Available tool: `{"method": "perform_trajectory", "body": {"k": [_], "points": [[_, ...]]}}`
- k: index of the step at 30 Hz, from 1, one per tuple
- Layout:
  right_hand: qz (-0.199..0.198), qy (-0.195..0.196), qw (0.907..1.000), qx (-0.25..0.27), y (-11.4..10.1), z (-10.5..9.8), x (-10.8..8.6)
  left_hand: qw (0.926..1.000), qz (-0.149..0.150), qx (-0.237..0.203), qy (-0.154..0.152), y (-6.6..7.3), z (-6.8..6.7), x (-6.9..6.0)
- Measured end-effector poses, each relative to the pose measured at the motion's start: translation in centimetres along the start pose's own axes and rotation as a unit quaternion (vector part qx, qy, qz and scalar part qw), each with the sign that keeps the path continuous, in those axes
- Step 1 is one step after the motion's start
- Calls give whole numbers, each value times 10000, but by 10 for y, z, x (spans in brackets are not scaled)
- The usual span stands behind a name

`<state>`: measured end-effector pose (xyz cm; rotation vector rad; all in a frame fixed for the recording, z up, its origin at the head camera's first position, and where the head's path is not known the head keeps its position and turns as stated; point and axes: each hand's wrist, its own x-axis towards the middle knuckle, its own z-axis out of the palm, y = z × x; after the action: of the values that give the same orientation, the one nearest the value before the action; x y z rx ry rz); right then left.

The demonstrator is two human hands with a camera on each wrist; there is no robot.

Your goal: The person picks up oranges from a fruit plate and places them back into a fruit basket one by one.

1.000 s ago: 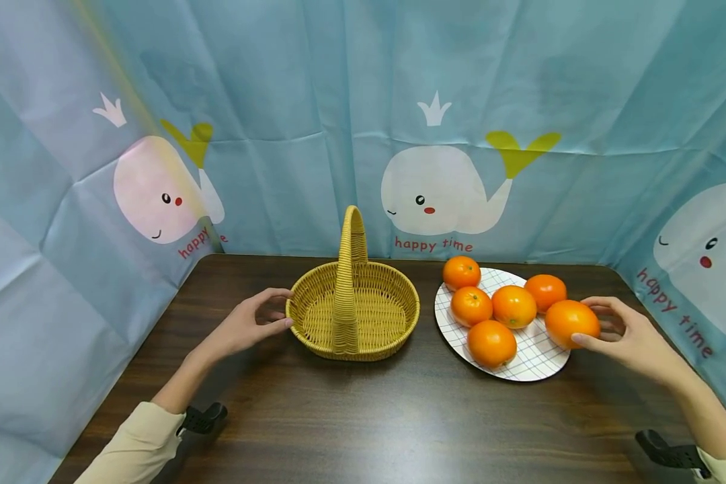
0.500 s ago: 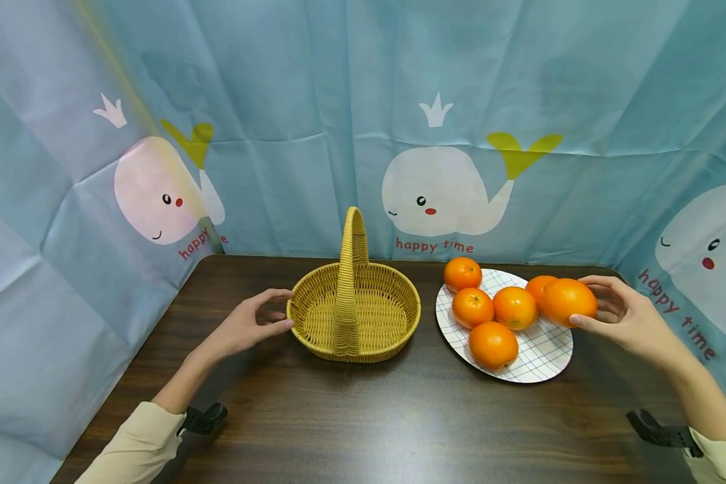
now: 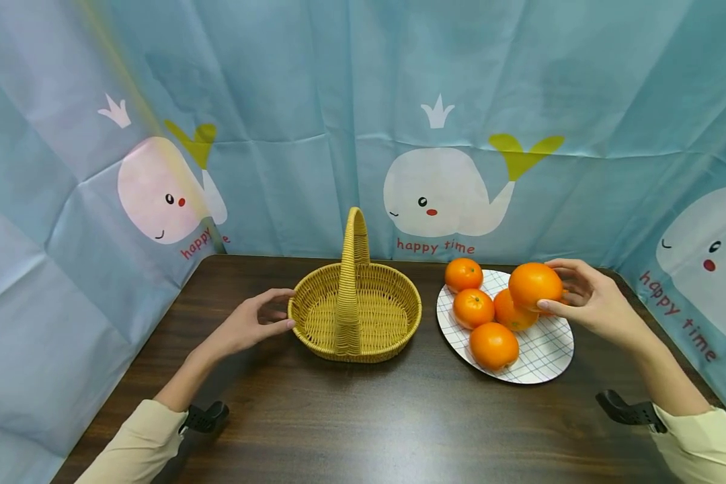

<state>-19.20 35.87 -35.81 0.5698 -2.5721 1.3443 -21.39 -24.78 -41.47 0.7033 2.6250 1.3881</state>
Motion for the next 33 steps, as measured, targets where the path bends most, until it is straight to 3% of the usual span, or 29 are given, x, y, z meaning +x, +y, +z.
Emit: {"method": "perform_trajectory", "body": {"k": [15,33], "points": [[-344,-308,9970,629,-19,41,32,9999,-40,85,-54,0,-1,0],[-408,-887,9890,1110,-39,95,60,9999,-40,143,-45,0,-1,0]]}}
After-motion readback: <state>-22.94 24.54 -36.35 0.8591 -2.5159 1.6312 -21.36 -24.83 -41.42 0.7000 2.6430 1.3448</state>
